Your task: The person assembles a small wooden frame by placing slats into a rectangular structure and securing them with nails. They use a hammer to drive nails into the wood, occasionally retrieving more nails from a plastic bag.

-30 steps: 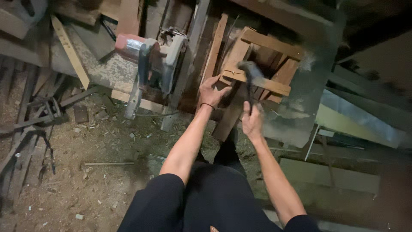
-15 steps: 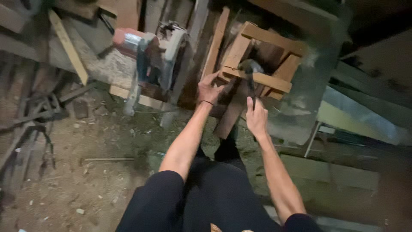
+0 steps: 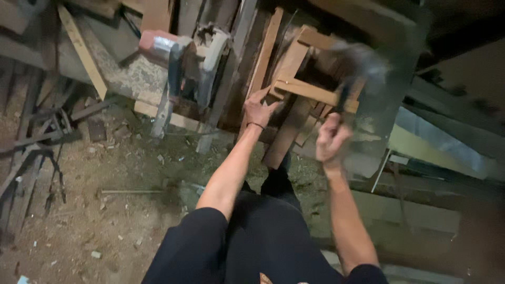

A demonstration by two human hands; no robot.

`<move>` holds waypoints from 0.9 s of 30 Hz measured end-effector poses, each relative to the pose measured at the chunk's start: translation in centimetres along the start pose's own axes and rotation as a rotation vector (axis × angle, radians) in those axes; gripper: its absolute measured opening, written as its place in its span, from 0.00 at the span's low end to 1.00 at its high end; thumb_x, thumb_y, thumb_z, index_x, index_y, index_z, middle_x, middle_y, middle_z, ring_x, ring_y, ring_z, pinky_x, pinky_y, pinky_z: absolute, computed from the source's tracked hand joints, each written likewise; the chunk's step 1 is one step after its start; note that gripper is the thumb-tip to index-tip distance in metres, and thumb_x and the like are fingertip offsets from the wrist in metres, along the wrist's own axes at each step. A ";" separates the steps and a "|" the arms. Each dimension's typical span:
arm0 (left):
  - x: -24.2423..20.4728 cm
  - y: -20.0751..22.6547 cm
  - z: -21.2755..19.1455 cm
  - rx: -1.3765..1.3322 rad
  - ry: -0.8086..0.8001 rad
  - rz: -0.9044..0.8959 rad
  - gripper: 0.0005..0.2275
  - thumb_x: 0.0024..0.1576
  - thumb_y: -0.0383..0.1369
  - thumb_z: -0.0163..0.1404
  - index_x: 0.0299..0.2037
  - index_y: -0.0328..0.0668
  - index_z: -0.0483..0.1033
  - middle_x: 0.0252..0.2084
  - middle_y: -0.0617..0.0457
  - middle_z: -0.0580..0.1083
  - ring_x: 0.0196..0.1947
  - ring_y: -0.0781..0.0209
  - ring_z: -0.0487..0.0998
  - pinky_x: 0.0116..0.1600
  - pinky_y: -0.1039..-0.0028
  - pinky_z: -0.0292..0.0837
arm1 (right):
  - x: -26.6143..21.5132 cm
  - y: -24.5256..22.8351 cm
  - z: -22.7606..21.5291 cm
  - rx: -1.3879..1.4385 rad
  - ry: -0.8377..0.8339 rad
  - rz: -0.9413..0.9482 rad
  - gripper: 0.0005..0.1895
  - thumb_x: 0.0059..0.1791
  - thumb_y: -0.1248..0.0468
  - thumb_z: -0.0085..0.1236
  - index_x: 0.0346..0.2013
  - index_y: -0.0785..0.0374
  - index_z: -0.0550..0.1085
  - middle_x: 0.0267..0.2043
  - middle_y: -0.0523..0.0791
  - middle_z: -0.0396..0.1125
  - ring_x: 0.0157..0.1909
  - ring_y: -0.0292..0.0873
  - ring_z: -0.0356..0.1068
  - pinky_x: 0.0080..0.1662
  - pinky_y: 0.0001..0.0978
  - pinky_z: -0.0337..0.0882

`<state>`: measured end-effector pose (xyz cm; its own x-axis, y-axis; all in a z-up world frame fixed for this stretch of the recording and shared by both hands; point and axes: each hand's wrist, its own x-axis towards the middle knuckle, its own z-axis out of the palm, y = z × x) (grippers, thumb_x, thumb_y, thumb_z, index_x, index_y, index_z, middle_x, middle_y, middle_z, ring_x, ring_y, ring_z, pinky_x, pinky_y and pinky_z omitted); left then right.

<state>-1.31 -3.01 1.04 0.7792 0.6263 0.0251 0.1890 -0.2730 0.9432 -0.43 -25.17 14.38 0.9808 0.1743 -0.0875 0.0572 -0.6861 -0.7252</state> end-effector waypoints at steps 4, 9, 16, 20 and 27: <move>-0.2 0.1 0.0 -0.016 0.049 -0.026 0.27 0.42 0.31 0.71 0.55 0.41 0.80 0.52 0.43 0.79 0.53 0.49 0.79 0.57 0.63 0.77 | 0.4 0.0 2.0 -0.016 -0.098 -0.013 0.27 0.61 0.46 0.42 0.35 0.69 0.65 0.24 0.55 0.65 0.24 0.48 0.66 0.28 0.43 0.66; -0.7 0.3 -0.1 0.002 -0.015 -0.068 0.28 0.41 0.35 0.70 0.56 0.45 0.79 0.46 0.44 0.77 0.46 0.49 0.76 0.52 0.62 0.78 | 0.7 -0.5 1.9 -0.201 -0.014 -0.136 0.28 0.62 0.45 0.42 0.39 0.69 0.72 0.26 0.57 0.69 0.28 0.58 0.73 0.31 0.45 0.68; 0.7 -0.9 0.1 -0.130 0.037 -0.026 0.12 0.65 0.33 0.49 0.53 0.43 0.82 0.55 0.46 0.80 0.58 0.48 0.78 0.64 0.61 0.72 | 0.7 -2.3 2.3 -0.165 0.039 -0.403 0.27 0.67 0.48 0.42 0.39 0.70 0.70 0.31 0.56 0.68 0.31 0.57 0.70 0.35 0.44 0.68; -0.4 -1.0 0.0 -0.177 -0.009 -0.116 0.12 0.62 0.32 0.51 0.54 0.42 0.81 0.53 0.45 0.80 0.57 0.49 0.79 0.62 0.63 0.74 | 0.1 -1.2 0.6 -0.158 -0.063 -0.085 0.23 0.60 0.48 0.47 0.39 0.68 0.71 0.23 0.53 0.64 0.25 0.46 0.66 0.29 0.38 0.64; -1.1 0.3 -1.2 -0.192 0.005 -0.032 0.23 0.47 0.30 0.59 0.56 0.43 0.79 0.52 0.46 0.79 0.54 0.49 0.81 0.57 0.64 0.77 | -0.3 -0.3 2.2 0.246 0.123 -0.154 0.24 0.62 0.51 0.43 0.35 0.71 0.62 0.21 0.57 0.58 0.21 0.58 0.57 0.28 0.47 0.58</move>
<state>-2.79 -2.94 1.73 0.7717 0.6359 -0.0048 0.0961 -0.1091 0.9894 -1.16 -23.47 13.11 0.9801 0.1657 0.1092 0.1752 -0.4639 -0.8684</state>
